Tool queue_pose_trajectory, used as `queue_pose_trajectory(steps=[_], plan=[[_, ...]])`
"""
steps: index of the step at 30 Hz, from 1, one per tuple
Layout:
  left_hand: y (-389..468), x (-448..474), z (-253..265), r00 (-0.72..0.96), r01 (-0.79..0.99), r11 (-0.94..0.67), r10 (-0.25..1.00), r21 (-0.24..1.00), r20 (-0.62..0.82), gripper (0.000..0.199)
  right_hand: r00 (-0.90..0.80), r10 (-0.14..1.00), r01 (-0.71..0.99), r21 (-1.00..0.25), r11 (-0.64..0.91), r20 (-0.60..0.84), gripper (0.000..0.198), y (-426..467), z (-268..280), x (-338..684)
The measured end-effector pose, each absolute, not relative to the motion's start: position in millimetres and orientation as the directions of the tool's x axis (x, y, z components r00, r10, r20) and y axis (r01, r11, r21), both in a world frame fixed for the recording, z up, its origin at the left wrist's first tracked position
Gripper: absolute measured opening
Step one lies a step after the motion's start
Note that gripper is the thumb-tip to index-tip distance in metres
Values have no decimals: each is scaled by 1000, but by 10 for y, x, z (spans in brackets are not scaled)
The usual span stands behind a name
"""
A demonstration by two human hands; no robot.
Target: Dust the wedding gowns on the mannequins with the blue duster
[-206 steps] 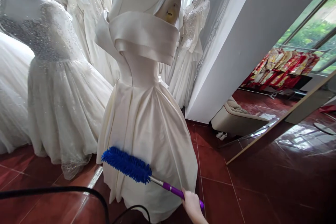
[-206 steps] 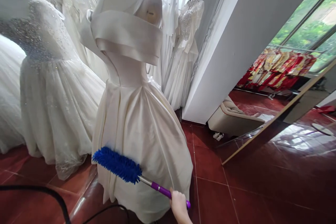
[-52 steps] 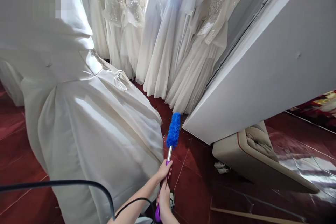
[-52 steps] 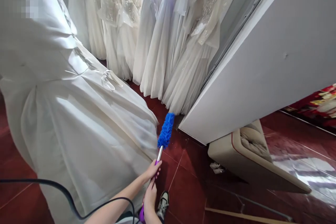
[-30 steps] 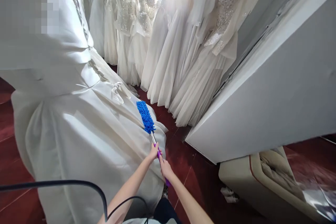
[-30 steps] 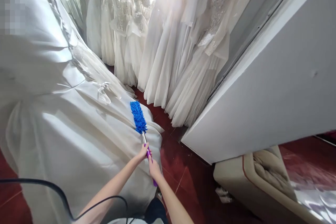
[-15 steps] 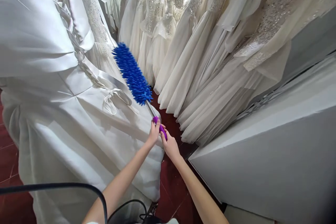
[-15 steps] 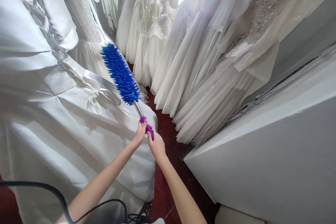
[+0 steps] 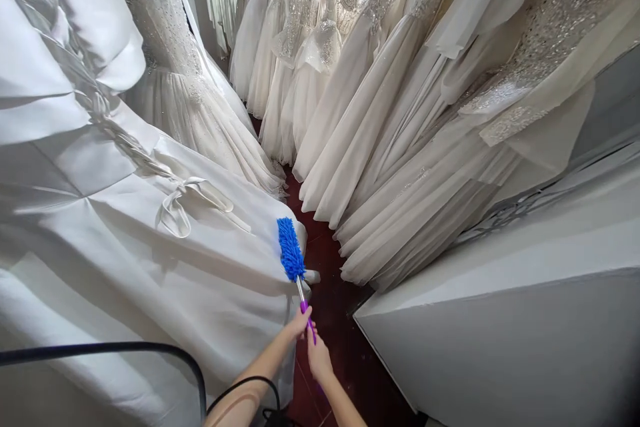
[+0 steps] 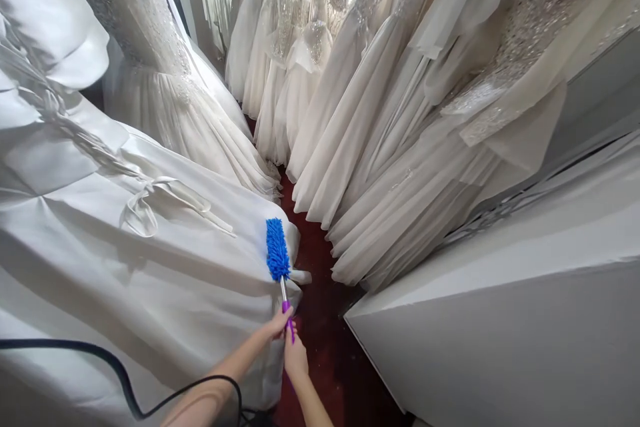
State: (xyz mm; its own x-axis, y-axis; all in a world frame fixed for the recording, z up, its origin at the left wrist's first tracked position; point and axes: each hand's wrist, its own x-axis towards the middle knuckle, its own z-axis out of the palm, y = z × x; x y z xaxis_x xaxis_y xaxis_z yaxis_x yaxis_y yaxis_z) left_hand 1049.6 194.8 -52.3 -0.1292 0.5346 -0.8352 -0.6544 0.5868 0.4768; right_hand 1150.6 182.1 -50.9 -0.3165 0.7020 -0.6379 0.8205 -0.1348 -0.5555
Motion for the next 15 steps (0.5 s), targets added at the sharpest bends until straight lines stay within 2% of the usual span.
queue_pose_trajectory(steps=[3,7,10,11,13,15], plan=[[1934,10859,-594,-65,-632,630,538,452,-841,36,-251,730,817,-544,-192,-635,65,1746,-596,11905],[2240,10863,-388,-123,-646,514,660,565,-741,26,-299,806,785,-612,-97,-512,60,2061,-250,11901],[2602,10425,0,-294,-644,299,754,704,-588,26,-380,853,777,-624,83,-359,60,2510,284,11429],[2696,10213,150,-396,-600,167,787,782,-472,29,-435,851,751,-640,164,-293,59,2652,465,11215],[2793,9751,414,-576,-476,-26,765,879,-288,34,-546,813,672,-685,281,-202,57,2869,761,10769],[2758,9317,560,-685,-393,-101,696,914,-217,36,-626,763,577,-754,315,-160,54,2963,914,10368]])
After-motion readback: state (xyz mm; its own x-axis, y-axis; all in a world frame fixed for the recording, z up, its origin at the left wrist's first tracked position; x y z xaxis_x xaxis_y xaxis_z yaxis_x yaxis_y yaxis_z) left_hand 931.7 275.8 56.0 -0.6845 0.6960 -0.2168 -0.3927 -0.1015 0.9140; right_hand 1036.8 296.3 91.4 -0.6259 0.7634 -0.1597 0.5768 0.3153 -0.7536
